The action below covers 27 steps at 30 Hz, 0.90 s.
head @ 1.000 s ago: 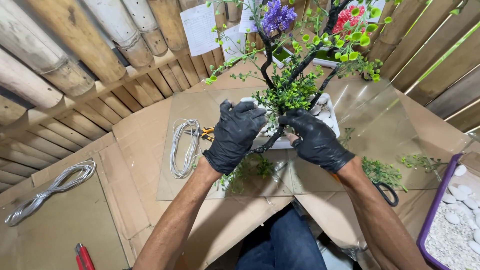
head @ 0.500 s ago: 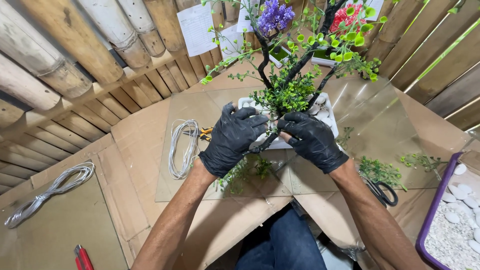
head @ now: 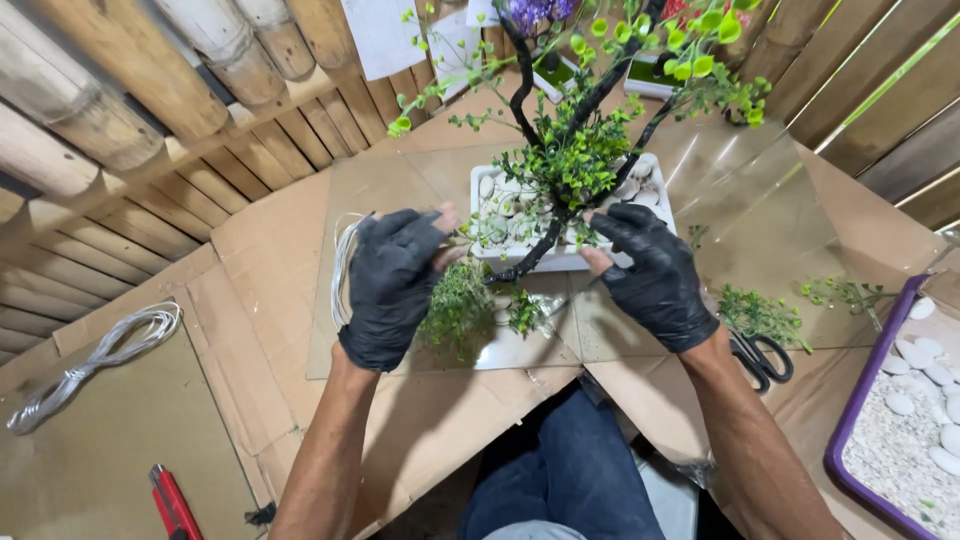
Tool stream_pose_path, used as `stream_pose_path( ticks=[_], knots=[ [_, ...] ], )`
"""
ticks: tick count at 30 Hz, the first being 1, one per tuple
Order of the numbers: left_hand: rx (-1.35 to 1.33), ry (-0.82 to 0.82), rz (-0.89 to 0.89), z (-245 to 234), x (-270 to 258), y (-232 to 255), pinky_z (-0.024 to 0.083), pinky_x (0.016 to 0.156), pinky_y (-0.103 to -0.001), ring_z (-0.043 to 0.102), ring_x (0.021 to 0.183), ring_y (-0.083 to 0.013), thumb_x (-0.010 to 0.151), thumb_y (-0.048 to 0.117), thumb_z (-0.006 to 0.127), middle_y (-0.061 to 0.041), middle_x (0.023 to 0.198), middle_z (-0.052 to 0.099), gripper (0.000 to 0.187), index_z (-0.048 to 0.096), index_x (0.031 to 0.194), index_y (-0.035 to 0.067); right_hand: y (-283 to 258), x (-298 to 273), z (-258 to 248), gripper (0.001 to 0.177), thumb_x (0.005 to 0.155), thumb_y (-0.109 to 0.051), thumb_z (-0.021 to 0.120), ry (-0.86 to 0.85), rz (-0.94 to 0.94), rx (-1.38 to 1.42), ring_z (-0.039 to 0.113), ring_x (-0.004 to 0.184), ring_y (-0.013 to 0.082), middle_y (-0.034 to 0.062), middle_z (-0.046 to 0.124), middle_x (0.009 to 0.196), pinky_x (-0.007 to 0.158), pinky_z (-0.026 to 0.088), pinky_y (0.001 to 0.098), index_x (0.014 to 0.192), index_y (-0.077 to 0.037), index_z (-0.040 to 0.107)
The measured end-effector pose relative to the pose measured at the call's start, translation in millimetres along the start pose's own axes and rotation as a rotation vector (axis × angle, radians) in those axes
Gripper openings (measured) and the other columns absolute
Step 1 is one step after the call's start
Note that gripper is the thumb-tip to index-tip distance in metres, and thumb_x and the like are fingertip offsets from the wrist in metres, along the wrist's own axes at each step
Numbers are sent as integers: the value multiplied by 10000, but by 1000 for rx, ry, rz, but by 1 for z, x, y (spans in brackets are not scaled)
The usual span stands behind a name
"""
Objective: The person arranges small artificial green leafy branches into a white rectangular planter containing a black artificial tree and white stones. They use scissors to trim the branches and a lighter to heat the stems before inserting them into the planter.
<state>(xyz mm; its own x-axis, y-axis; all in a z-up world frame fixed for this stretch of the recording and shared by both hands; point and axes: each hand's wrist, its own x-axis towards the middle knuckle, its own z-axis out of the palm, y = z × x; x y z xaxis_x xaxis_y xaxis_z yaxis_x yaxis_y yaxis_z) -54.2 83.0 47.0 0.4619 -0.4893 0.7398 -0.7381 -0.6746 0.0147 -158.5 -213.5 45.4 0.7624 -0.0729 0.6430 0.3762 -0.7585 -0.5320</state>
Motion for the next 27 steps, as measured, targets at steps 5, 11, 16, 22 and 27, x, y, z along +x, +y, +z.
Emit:
stream_pose_path(
  ticks=[5,11,16,22,27],
  knots=[
    [-408,357,-539,-33,-44,38,551,1031,-289,709,1053,-174,890,170,868,20,1094,802,246,813,1129,160,4,-52,21,221,895,-166,865,198,228,56,723,959,310,121,750,1050,857,590,393,1102,-110,809],
    [-618,271,-879,-14,-99,98,601,849,-357,769,879,-227,860,129,861,-66,902,805,147,829,1002,111,-9,-85,60,210,876,-181,829,107,642,199,716,983,271,106,756,975,905,571,425,1078,-129,811],
    [-537,195,-958,11,-150,102,577,884,-313,738,845,-181,900,212,836,-35,857,789,167,840,1052,145,-27,-91,67,235,858,-239,843,-49,730,190,718,1051,316,102,771,1029,939,578,444,1076,-157,811],
    [-335,117,-972,44,-198,87,512,965,-316,695,861,-173,878,309,867,-15,845,750,205,836,1033,177,-37,-111,81,206,891,-232,813,-143,789,256,718,1064,316,121,777,1022,945,568,454,1078,-143,816],
    [-235,-36,-940,69,-218,88,433,1087,-343,688,957,-176,858,432,861,31,892,752,264,825,1034,239,-47,-119,105,208,859,-207,837,-171,718,301,723,1067,310,118,781,989,944,567,434,1055,-141,819]
  ],
)
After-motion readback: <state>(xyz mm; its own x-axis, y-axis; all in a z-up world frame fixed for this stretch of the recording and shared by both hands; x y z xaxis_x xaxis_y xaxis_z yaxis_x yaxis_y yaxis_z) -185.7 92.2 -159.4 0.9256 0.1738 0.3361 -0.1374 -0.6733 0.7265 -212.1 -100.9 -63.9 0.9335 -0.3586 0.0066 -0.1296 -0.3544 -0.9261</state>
